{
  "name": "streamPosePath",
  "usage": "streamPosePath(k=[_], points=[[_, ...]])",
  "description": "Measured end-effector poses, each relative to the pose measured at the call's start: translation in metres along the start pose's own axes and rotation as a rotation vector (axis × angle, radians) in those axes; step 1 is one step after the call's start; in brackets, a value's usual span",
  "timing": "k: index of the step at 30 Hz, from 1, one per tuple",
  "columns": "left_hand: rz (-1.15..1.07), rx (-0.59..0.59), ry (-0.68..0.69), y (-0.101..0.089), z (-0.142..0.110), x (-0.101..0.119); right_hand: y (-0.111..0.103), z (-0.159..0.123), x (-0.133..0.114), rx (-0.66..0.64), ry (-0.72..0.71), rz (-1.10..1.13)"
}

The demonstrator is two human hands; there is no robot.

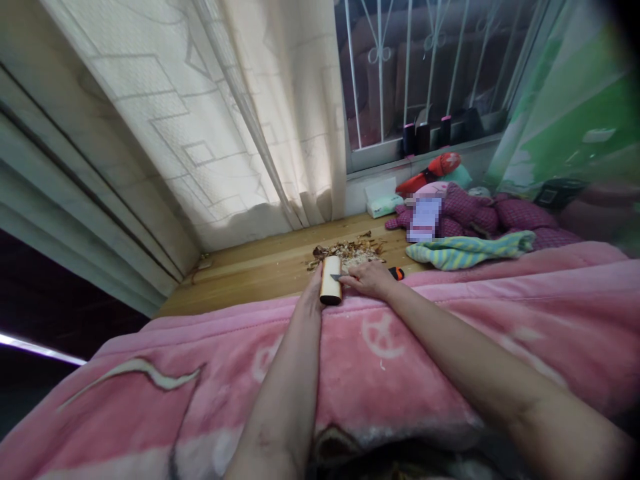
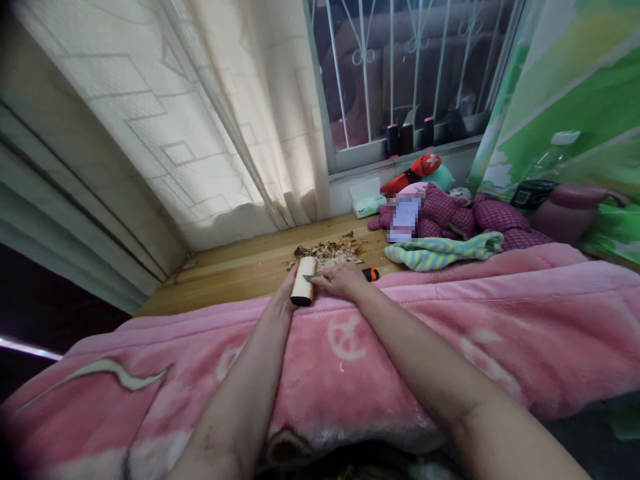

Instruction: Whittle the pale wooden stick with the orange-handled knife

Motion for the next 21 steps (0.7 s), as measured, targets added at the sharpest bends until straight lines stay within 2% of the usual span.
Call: streamPosePath(k=[4,13,18,21], points=[[0.003,-0.075,-0.001,0.002,0.002,-0.001,0.001,-0.007,-0.011,-0.03,-0.072,0.005],[-0.009,0.039,0.05,0.0,0.002,0.004,-0.003,-0.006,-0.013,-0.014,-0.028,0.002],[0.033,0.109,0.025,-0.004,0.001,-0.001,-0.004,0.001,0.003,0.019,0.08,0.013],[0.044,0.08,0.011,-0.003,0.0,-0.002,-0.002,0.009,0.017,0.019,0.157,0.027]])
Point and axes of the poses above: each hand's wrist, its own z-axis towards the middle knuckle, its own y-axis out of the palm, x = y × z, the point moved 7 cm from there along z, towards the middle knuckle, and after that the axes turned 2 degrees about z, right-handed, at the moved point
